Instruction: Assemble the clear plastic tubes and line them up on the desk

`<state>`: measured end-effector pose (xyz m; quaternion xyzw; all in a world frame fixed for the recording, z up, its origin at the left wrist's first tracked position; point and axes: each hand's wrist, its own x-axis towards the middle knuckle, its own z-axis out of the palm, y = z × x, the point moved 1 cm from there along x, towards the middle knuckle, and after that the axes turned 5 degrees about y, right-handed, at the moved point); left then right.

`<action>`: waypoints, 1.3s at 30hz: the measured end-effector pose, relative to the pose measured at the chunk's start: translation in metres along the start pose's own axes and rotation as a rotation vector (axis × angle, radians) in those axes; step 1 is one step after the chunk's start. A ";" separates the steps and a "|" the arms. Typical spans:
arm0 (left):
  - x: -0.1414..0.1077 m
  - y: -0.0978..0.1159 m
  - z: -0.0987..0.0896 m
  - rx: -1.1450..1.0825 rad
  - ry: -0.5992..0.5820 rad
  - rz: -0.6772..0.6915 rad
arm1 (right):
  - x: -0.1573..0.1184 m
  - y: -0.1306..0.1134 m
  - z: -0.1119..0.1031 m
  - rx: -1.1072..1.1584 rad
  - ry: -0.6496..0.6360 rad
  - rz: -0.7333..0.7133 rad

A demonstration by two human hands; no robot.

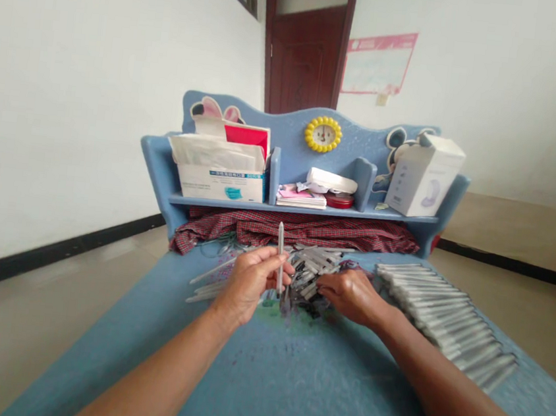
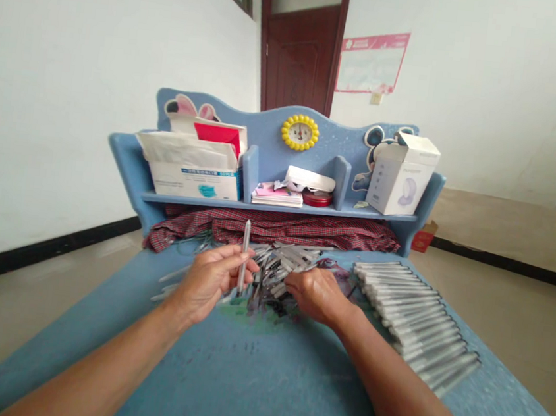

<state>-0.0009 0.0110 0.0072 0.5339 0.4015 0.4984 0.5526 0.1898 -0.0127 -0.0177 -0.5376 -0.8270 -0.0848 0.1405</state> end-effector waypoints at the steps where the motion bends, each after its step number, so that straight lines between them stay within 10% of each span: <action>1: 0.000 -0.001 0.001 0.038 -0.012 -0.004 | 0.001 -0.005 0.001 -0.027 -0.021 -0.047; 24: -0.001 -0.012 0.006 0.307 -0.156 -0.032 | 0.017 -0.023 0.007 -0.124 -0.124 -0.063; 31: -0.001 -0.012 0.004 0.342 -0.229 -0.020 | 0.017 0.013 -0.003 0.989 0.318 0.303; 39: -0.009 -0.009 0.011 0.460 -0.375 0.002 | 0.013 0.022 0.000 1.789 0.373 0.344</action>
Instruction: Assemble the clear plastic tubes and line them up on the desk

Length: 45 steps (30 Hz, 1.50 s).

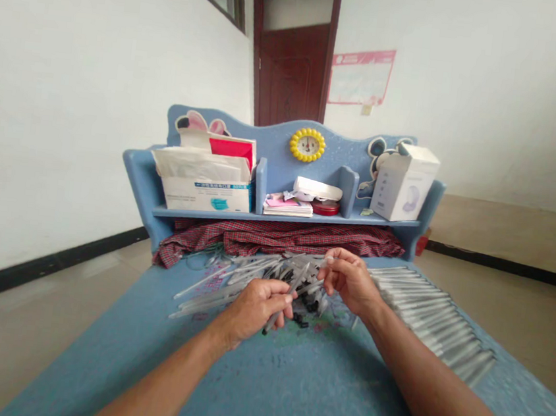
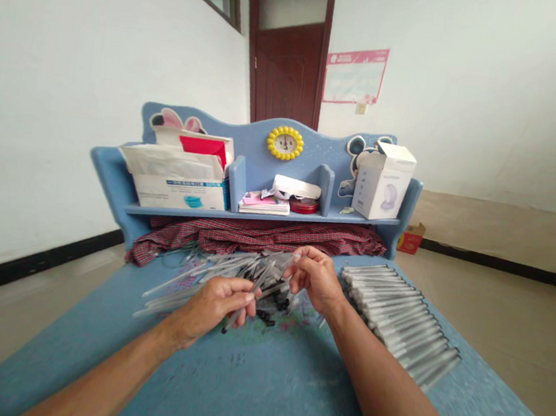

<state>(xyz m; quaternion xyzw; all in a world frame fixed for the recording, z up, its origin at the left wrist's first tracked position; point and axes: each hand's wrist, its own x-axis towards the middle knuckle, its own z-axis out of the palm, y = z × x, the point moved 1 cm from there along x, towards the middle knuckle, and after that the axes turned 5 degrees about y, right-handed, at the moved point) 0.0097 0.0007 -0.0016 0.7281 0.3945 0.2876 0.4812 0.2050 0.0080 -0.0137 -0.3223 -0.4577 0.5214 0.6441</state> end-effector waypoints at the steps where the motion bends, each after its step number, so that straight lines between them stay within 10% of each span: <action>1: -0.001 0.001 0.001 0.021 -0.004 0.003 | 0.000 0.001 0.001 0.016 -0.007 0.003; 45: -0.003 0.008 0.000 0.347 -0.006 0.117 | -0.009 0.008 -0.008 -0.120 -0.307 0.298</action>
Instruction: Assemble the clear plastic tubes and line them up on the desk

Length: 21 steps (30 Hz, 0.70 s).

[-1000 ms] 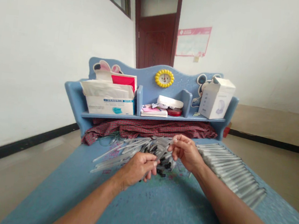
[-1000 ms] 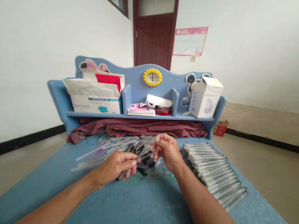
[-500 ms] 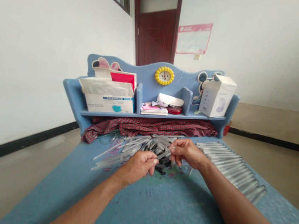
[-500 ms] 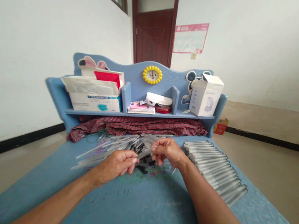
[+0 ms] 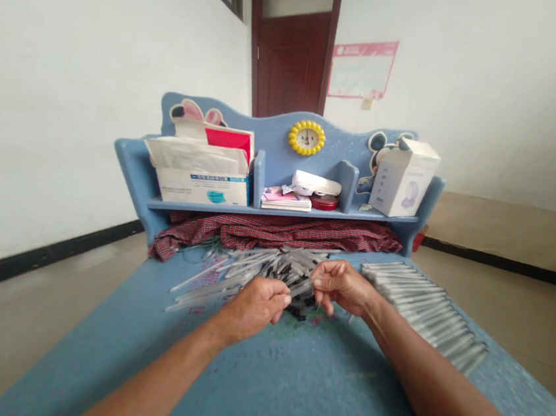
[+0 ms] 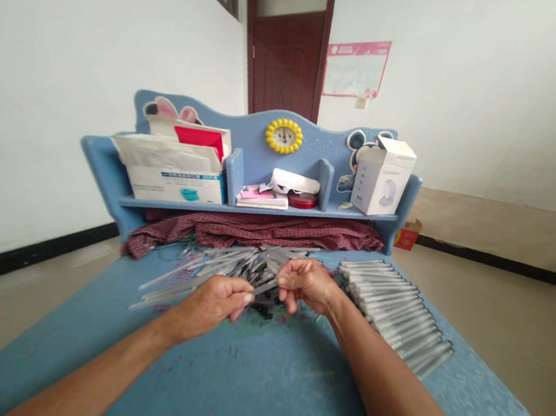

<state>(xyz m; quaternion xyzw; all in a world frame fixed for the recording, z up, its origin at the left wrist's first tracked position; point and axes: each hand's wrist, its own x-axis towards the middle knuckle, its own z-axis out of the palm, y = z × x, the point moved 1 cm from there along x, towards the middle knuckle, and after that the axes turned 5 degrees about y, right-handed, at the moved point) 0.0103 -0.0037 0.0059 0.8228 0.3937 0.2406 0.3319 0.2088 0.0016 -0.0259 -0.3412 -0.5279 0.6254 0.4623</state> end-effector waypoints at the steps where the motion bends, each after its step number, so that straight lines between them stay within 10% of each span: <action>1: 0.000 0.001 0.000 0.003 0.013 0.001 | 0.000 0.000 0.000 0.008 0.005 -0.012; 21: 0.003 -0.005 0.003 -0.085 0.175 0.029 | 0.006 -0.001 0.035 0.117 -0.014 -0.077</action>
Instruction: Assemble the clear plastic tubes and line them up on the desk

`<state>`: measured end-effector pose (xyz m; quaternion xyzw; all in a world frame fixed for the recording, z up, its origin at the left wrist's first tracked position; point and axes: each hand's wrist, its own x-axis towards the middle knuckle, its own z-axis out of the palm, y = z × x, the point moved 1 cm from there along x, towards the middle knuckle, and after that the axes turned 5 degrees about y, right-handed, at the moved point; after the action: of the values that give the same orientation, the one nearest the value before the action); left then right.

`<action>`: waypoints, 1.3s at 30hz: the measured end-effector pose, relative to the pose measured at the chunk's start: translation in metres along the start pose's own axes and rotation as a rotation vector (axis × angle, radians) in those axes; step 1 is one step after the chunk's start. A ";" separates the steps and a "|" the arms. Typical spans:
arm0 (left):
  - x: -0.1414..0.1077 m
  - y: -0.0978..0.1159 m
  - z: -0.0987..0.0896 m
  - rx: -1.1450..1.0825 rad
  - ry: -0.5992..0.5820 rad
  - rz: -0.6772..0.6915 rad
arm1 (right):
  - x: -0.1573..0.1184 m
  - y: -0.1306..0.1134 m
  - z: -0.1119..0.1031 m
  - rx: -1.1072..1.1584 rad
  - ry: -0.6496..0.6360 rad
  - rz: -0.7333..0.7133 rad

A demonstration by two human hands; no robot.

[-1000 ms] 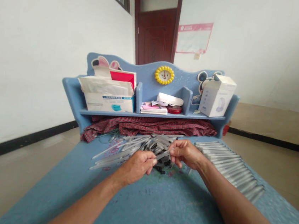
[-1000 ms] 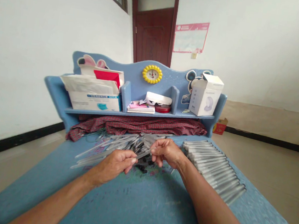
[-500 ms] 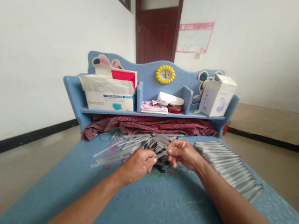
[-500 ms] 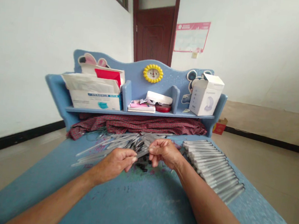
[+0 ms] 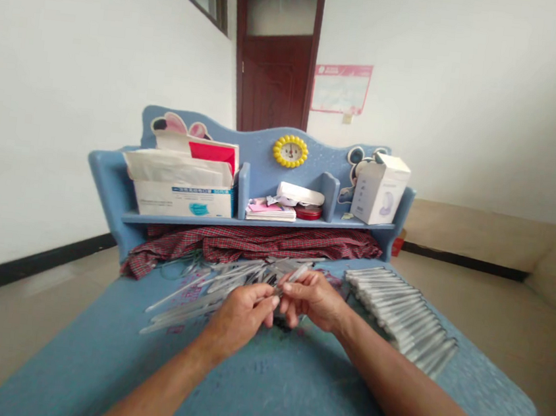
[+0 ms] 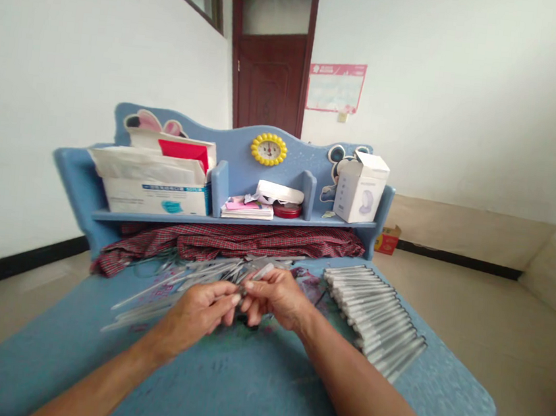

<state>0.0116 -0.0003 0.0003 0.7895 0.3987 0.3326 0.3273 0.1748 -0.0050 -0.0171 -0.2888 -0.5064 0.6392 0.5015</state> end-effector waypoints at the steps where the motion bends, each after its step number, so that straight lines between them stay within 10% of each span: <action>1: 0.000 -0.001 0.001 -0.013 -0.012 -0.005 | 0.000 0.000 0.003 -0.007 -0.005 -0.003; 9: 0.006 0.002 -0.002 -0.047 -0.017 -0.088 | 0.000 -0.030 0.001 -0.382 0.200 -0.147; 15: 0.013 -0.010 -0.008 0.002 0.093 -0.114 | -0.043 -0.095 0.023 -1.379 0.271 -0.471; 22: 0.014 -0.017 -0.002 0.168 0.049 -0.024 | -0.091 -0.120 -0.021 -2.320 0.217 0.019; 29: 0.010 -0.017 0.002 0.335 -0.044 0.040 | -0.126 -0.085 -0.088 -2.416 0.059 0.309; 39: 0.008 -0.019 0.001 0.482 -0.020 0.072 | -0.139 -0.075 -0.112 -2.376 0.090 0.259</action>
<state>0.0078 0.0151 -0.0132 0.8619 0.4347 0.2313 0.1212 0.3450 -0.0958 -0.0024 -0.6428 -0.7297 -0.1934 -0.1299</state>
